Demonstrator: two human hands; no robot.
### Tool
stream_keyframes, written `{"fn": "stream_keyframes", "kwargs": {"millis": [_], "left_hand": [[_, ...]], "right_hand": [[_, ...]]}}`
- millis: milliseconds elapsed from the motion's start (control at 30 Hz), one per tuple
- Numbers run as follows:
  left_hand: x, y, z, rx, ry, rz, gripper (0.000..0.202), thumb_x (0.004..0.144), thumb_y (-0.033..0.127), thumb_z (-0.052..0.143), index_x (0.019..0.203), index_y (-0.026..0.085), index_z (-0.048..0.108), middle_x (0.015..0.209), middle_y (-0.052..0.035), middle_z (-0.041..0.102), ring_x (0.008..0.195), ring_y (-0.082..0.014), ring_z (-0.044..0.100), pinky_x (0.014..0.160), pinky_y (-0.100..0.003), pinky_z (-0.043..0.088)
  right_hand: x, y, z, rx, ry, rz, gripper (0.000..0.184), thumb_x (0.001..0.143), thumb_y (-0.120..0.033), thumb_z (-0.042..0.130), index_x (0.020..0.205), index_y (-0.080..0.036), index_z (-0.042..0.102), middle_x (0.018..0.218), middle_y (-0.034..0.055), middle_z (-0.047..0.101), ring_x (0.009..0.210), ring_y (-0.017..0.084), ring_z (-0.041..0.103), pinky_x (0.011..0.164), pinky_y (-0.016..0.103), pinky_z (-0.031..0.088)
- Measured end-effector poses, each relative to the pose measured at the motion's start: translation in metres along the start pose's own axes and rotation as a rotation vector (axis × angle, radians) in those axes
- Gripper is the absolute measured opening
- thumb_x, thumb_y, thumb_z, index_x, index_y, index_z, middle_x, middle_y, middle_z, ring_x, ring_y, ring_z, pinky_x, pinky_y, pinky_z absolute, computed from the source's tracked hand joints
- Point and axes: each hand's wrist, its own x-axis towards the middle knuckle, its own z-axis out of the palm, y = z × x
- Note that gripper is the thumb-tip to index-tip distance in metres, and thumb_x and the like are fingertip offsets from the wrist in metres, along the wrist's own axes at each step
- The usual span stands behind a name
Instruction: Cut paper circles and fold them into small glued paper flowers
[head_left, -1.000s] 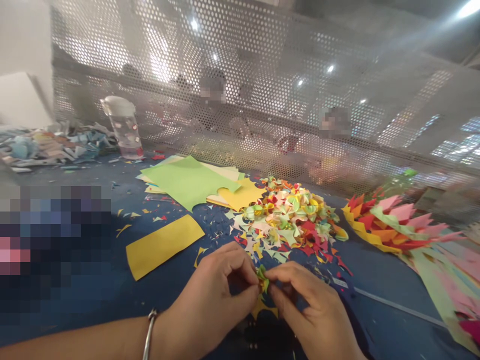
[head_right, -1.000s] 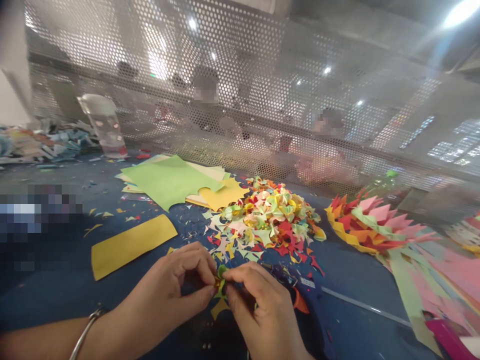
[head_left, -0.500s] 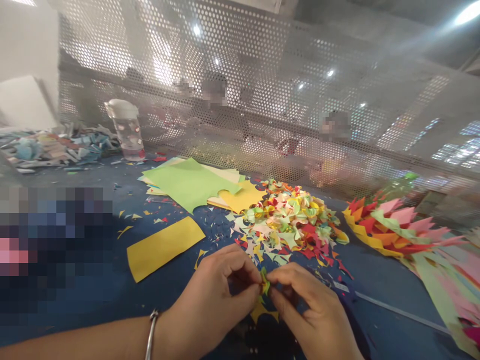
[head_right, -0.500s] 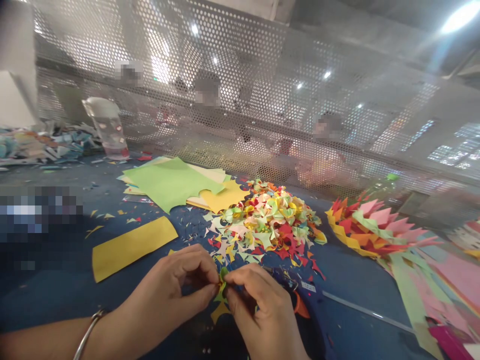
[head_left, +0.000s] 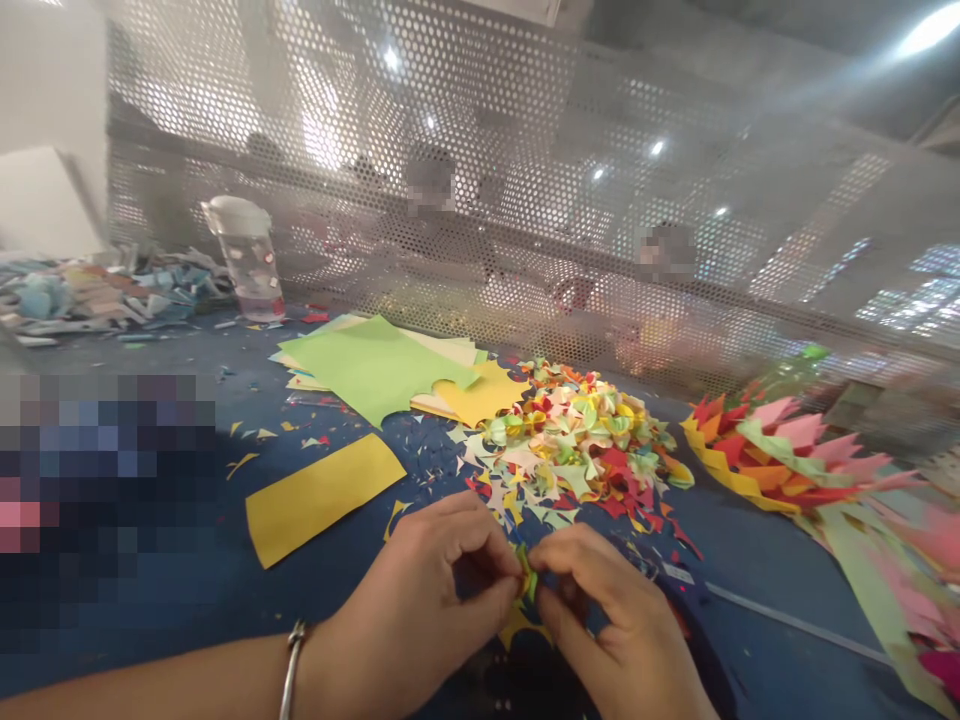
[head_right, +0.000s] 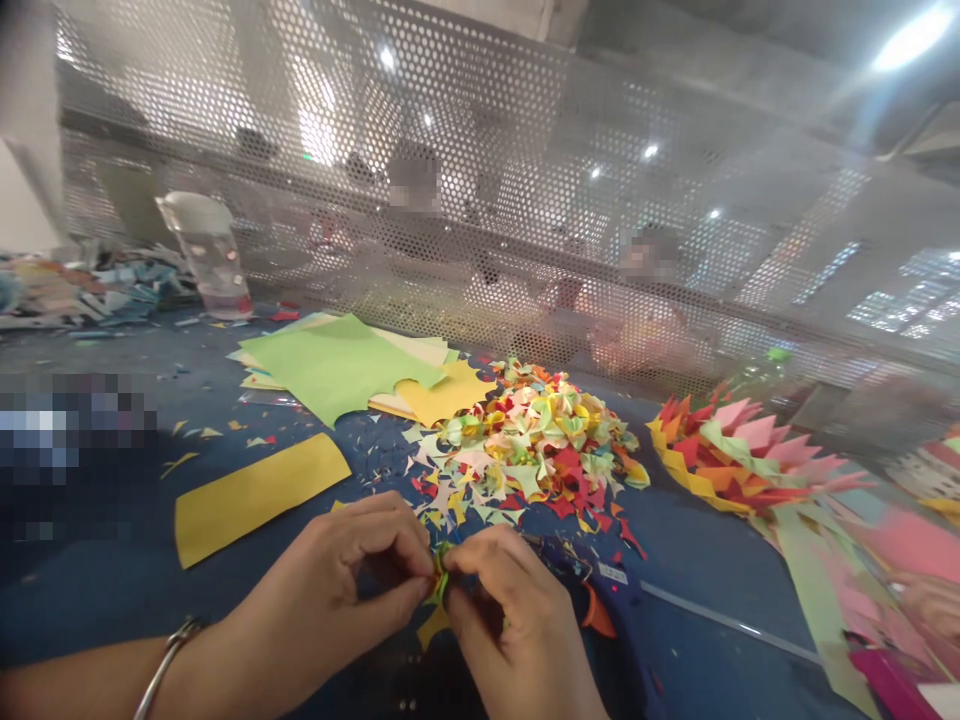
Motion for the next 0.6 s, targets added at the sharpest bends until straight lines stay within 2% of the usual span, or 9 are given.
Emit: {"fn": "stream_keyframes", "kwargs": {"millis": [300,600], "left_hand": [[0.003,-0.0003,-0.0009,0.036,-0.019,0.001,0.016,0.071,0.004,0.055,0.066,0.018,0.061,0.07,0.0015,0.06,0.066,-0.0111,0.057,0.059,-0.021,0.043],[0.0012,-0.0044,0.0009,0.041,-0.014,-0.004,0.016,0.067,0.005,0.055,0.066,0.019,0.062,0.069,0.0021,0.059,0.063,-0.0104,0.055,0.056,-0.02,0.041]], "right_hand": [[0.0,0.0013,0.0038,-0.003,-0.022,0.023,0.016,0.087,-0.009,0.051,0.084,-0.022,0.061,0.081,0.0016,0.062,0.069,0.015,0.061,0.063,0.024,0.05],[0.0025,-0.0018,0.0028,0.005,-0.099,0.088,0.017,0.088,-0.01,0.051,0.083,-0.021,0.063,0.08,0.0008,0.061,0.07,0.015,0.06,0.061,0.024,0.047]]}}
